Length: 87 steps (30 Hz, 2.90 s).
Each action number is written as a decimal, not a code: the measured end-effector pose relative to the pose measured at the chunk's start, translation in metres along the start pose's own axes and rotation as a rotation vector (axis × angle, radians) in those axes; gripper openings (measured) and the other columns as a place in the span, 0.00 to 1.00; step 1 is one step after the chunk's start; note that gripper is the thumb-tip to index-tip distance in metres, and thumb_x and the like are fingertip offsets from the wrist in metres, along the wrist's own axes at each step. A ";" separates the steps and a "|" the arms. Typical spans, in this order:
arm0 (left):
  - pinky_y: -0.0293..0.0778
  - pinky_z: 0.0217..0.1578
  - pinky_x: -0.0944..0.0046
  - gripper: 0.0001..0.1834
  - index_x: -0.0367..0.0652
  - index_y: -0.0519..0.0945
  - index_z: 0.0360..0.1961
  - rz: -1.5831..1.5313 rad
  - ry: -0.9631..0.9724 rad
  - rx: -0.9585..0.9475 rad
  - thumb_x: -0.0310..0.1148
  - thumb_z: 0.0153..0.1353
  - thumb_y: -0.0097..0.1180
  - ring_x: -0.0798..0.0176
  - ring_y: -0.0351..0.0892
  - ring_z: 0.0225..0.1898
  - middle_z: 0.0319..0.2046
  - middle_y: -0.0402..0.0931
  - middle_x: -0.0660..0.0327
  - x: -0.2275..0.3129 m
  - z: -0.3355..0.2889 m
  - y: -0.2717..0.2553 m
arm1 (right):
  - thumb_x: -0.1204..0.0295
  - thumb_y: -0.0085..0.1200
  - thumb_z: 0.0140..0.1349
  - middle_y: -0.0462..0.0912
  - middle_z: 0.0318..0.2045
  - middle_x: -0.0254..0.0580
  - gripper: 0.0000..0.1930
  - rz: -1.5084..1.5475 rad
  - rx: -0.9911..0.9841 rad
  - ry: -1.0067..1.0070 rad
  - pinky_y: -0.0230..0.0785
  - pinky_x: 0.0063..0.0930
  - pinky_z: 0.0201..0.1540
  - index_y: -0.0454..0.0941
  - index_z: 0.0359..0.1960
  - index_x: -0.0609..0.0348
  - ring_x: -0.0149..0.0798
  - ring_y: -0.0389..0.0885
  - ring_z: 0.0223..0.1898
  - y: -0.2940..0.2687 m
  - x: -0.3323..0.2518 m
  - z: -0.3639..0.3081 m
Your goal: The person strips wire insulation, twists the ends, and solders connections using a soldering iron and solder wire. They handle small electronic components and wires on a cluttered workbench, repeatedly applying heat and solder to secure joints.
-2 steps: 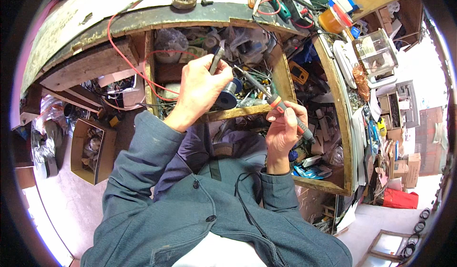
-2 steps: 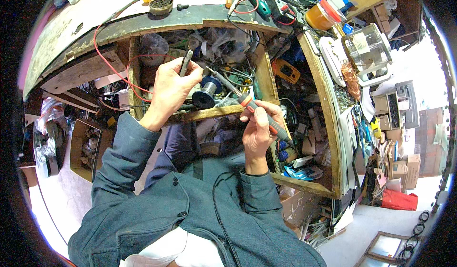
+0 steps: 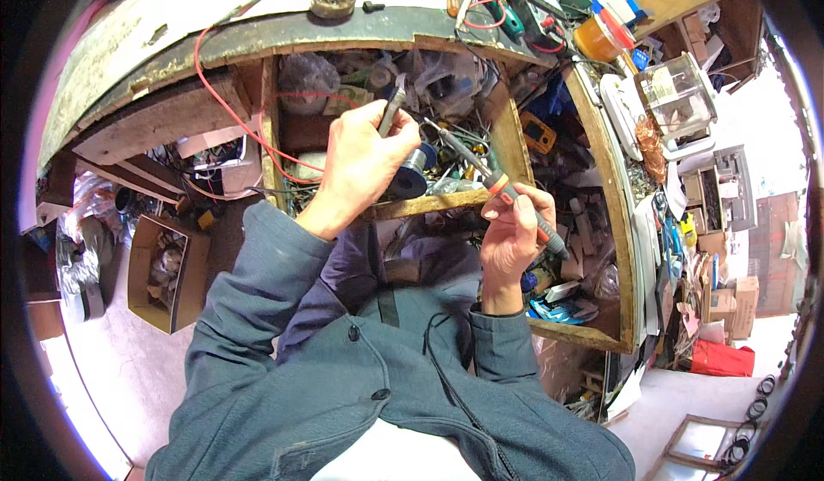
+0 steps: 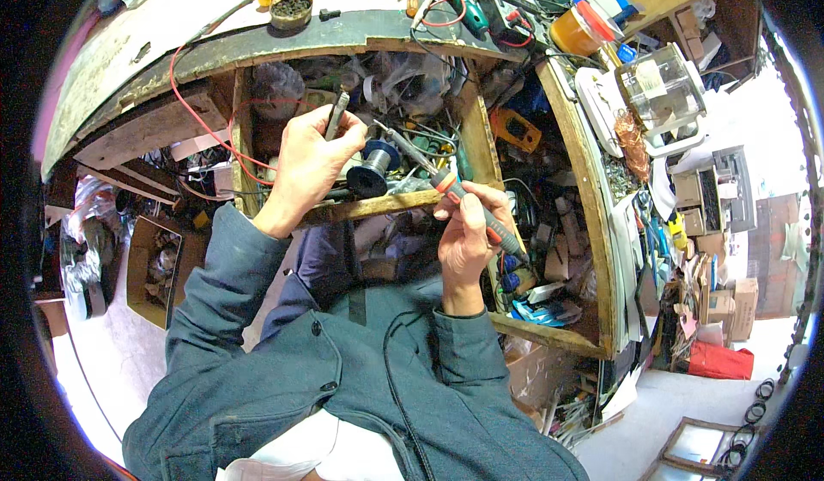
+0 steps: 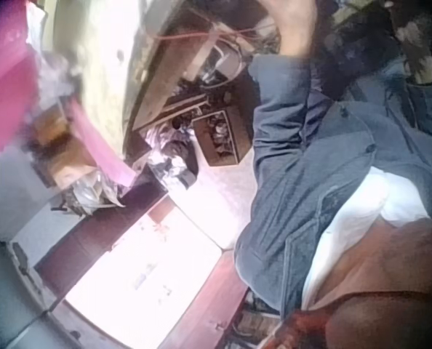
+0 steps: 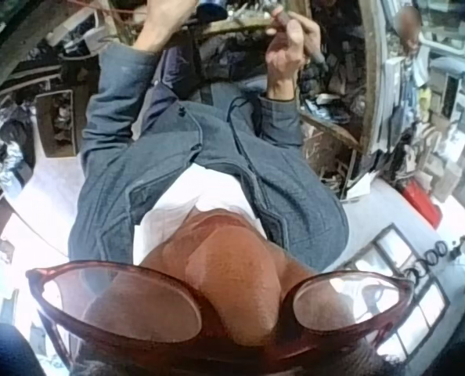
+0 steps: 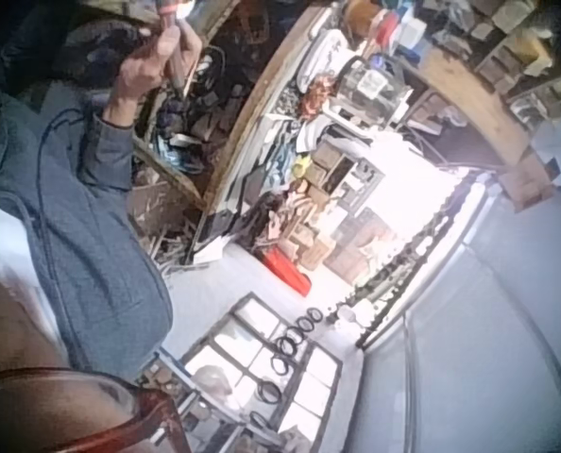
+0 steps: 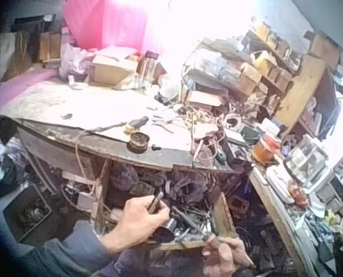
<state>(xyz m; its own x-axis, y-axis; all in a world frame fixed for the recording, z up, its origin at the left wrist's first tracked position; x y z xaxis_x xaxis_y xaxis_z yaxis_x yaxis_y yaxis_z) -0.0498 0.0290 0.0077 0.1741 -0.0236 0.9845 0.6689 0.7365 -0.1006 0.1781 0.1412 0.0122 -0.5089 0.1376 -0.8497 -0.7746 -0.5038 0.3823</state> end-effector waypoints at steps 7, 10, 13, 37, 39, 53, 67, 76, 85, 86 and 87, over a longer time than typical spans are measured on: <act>0.74 0.35 0.61 0.12 0.34 0.82 0.34 0.067 0.104 0.029 0.35 0.63 0.62 0.65 0.77 0.30 0.27 0.80 0.58 0.014 -0.005 0.002 | 0.74 0.58 0.67 0.84 0.33 0.49 0.12 0.027 0.018 -0.054 0.78 0.28 0.32 0.75 0.47 0.70 0.37 0.82 0.27 0.006 -0.015 0.005; 0.74 0.37 0.51 0.14 0.34 0.80 0.33 0.086 0.096 -0.033 0.38 0.66 0.56 0.47 0.79 0.32 0.29 0.78 0.48 0.020 -0.007 0.002 | 0.74 0.58 0.67 0.83 0.32 0.49 0.12 0.005 -0.013 -0.088 0.77 0.29 0.32 0.75 0.47 0.70 0.37 0.82 0.27 0.011 -0.021 0.005; 0.74 0.39 0.50 0.14 0.34 0.80 0.36 0.172 0.309 -0.068 0.36 0.70 0.49 0.43 0.79 0.36 0.33 0.78 0.47 0.023 -0.006 0.005 | 0.74 0.58 0.66 0.82 0.31 0.49 0.12 -0.007 0.000 -0.101 0.77 0.29 0.32 0.75 0.46 0.70 0.37 0.81 0.26 0.012 -0.023 0.007; 0.49 0.12 0.74 0.13 0.40 0.75 0.44 -0.908 -0.493 -0.532 0.40 0.77 0.46 0.77 0.54 0.13 0.20 0.63 0.71 0.010 -0.016 0.007 | 0.73 0.61 0.63 0.84 0.38 0.50 0.15 0.157 -0.078 0.003 0.78 0.30 0.38 0.74 0.48 0.67 0.38 0.84 0.33 0.019 -0.022 0.014; 0.50 0.12 0.74 0.13 0.40 0.75 0.44 -0.942 -0.490 -0.566 0.40 0.77 0.46 0.77 0.54 0.13 0.19 0.63 0.71 0.010 -0.018 0.007 | 0.74 0.61 0.63 0.84 0.39 0.50 0.14 0.156 -0.085 0.010 0.79 0.30 0.38 0.75 0.48 0.67 0.38 0.83 0.33 0.020 -0.020 0.013; 0.51 0.11 0.74 0.14 0.40 0.75 0.45 -0.951 -0.503 -0.578 0.39 0.78 0.43 0.78 0.54 0.12 0.19 0.62 0.71 0.009 -0.019 0.007 | 0.75 0.62 0.59 0.83 0.42 0.52 0.14 0.128 -0.151 -0.028 0.78 0.29 0.38 0.77 0.46 0.66 0.37 0.82 0.33 0.022 -0.019 0.010; 0.51 0.10 0.75 0.16 0.38 0.75 0.46 -0.952 -0.525 -0.572 0.39 0.80 0.41 0.79 0.53 0.12 0.17 0.60 0.73 0.011 -0.020 0.007 | 0.80 0.59 0.59 0.81 0.47 0.54 0.13 -0.049 -0.280 -0.153 0.81 0.31 0.40 0.79 0.47 0.62 0.37 0.83 0.36 0.025 -0.024 0.007; 0.51 0.10 0.74 0.16 0.39 0.76 0.44 -0.975 -0.557 -0.587 0.40 0.79 0.42 0.78 0.53 0.11 0.16 0.59 0.73 0.010 -0.020 0.007 | 0.79 0.59 0.60 0.81 0.46 0.54 0.13 -0.026 -0.301 -0.156 0.81 0.30 0.40 0.79 0.48 0.62 0.38 0.83 0.37 0.028 -0.027 0.007; 0.51 0.10 0.73 0.16 0.38 0.76 0.45 -0.992 -0.560 -0.594 0.40 0.79 0.42 0.77 0.53 0.11 0.16 0.60 0.72 0.010 -0.021 0.007 | 0.78 0.60 0.60 0.81 0.46 0.55 0.13 -0.029 -0.290 -0.158 0.79 0.30 0.41 0.79 0.47 0.62 0.37 0.82 0.35 0.029 -0.028 0.006; 0.52 0.10 0.73 0.16 0.38 0.76 0.45 -0.991 -0.554 -0.593 0.40 0.79 0.42 0.77 0.53 0.11 0.16 0.60 0.72 0.010 -0.021 0.007 | 0.78 0.60 0.60 0.81 0.46 0.55 0.13 -0.025 -0.292 -0.158 0.79 0.30 0.41 0.79 0.47 0.61 0.37 0.82 0.35 0.029 -0.028 0.006; 0.52 0.10 0.73 0.17 0.38 0.76 0.46 -0.990 -0.548 -0.591 0.40 0.79 0.42 0.77 0.53 0.11 0.16 0.60 0.72 0.010 -0.021 0.007 | 0.78 0.60 0.60 0.81 0.46 0.55 0.13 -0.021 -0.294 -0.158 0.79 0.30 0.41 0.79 0.47 0.61 0.37 0.82 0.35 0.029 -0.028 0.007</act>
<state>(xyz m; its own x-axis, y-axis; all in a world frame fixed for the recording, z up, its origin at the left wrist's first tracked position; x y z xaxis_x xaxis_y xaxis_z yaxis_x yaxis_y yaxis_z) -0.0283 0.0199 0.0142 -0.8061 -0.0025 0.5917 0.5848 0.1494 0.7973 0.1675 0.1283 0.0499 -0.5642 0.2696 -0.7804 -0.6553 -0.7212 0.2247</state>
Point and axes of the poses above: each hand's wrist, its own z-axis towards the middle knuckle, its own y-axis out of the palm, x = y × z, the point moved 7 cm from there along z, towards the middle knuckle
